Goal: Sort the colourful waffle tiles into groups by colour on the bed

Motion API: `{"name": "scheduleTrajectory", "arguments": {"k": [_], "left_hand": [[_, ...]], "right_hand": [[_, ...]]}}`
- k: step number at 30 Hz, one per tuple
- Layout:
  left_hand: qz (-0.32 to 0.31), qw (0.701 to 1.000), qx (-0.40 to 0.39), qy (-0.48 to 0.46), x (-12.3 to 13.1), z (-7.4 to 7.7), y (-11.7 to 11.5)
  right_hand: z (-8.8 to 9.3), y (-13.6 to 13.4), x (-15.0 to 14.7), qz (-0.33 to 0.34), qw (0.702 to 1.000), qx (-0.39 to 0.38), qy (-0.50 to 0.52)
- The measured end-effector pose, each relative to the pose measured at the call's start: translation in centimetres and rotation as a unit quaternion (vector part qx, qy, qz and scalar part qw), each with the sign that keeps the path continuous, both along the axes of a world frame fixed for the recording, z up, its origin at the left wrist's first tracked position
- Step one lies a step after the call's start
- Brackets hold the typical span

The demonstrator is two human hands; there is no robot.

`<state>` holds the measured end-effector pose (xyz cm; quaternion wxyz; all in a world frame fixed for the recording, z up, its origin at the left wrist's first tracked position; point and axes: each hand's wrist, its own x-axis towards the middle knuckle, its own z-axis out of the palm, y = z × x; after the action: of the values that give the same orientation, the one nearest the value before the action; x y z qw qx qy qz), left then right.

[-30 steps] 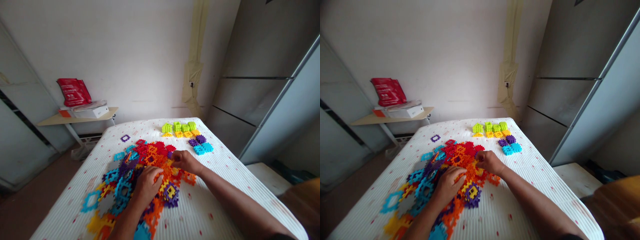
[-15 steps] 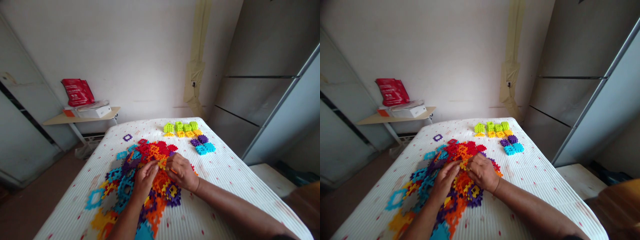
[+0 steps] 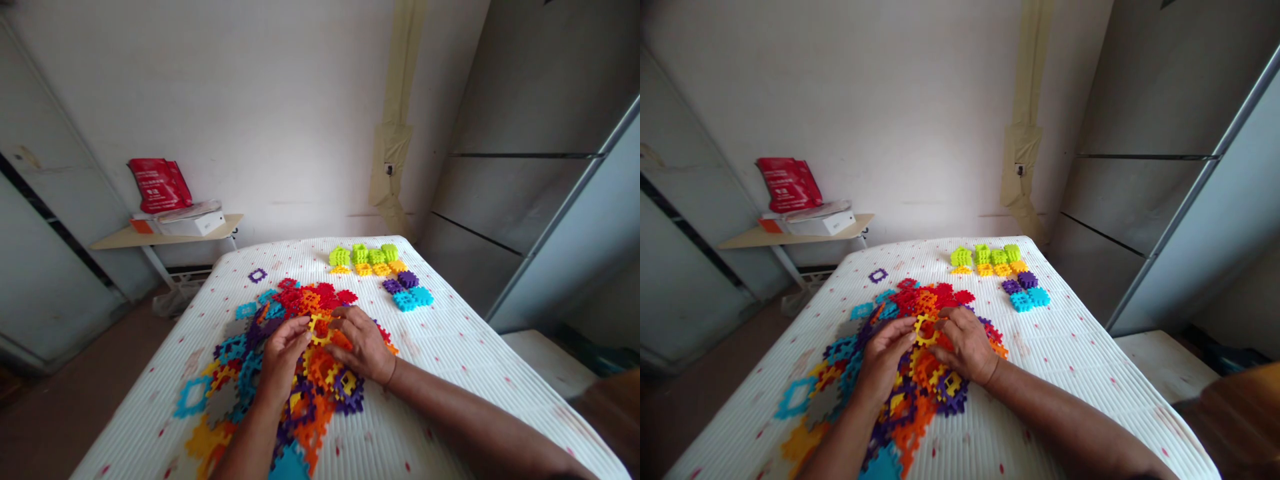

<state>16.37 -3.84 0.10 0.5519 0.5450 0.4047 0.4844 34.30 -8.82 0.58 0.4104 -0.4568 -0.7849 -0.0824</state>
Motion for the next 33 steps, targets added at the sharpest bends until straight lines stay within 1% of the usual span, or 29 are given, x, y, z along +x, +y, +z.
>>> {"name": "scheduleTrajectory", "arguments": {"k": [6,11,13,15,17,18,20,22,23,25,29,33], "left_hand": [[0.015,1.000,-0.009,-0.005,0.2,0.8,-0.5],[0.025,1.000,0.007,0.008,0.3,1.0,-0.6],[0.036,0.999,0.020,0.019,0.4,0.8,-0.5],[0.044,0.998,0.034,0.036,0.4,0.5,-0.3],[0.045,0.996,0.049,0.055,0.4,0.1,-0.1],[0.045,0.996,0.056,0.062,0.5,0.0,-0.1],[0.041,0.995,0.063,0.067,0.4,-0.3,0.1],[0.038,0.995,0.062,0.065,0.4,-0.4,0.2],[0.036,0.995,0.061,0.064,0.4,-0.4,0.2],[0.037,0.996,0.058,0.065,0.4,-0.5,0.3],[0.039,0.995,0.056,0.071,0.4,-0.5,0.3],[0.034,0.994,0.069,0.083,0.2,-0.6,0.3]], "right_hand": [[0.0,0.0,-0.1,0.001,0.998,-0.016,-0.060],[0.1,0.0,-0.4,-0.014,0.998,-0.047,-0.047],[0.4,0.7,0.4,-0.035,0.996,-0.062,-0.053],[0.9,2.1,2.1,-0.096,0.990,-0.080,-0.063],[1.6,4.1,4.4,-0.192,0.972,-0.112,-0.073],[1.9,5.2,5.6,-0.243,0.957,-0.135,-0.083],[2.4,7.4,7.7,-0.339,0.916,-0.189,-0.104],[2.5,9.3,9.2,-0.396,0.878,-0.242,-0.122],[2.5,10.1,9.7,-0.411,0.864,-0.263,-0.128],[2.2,11.5,10.3,-0.423,0.848,-0.289,-0.134],[1.5,13.5,10.5,-0.427,0.841,-0.304,-0.136],[1.2,14.8,10.4,-0.427,0.835,-0.318,-0.139]]}}
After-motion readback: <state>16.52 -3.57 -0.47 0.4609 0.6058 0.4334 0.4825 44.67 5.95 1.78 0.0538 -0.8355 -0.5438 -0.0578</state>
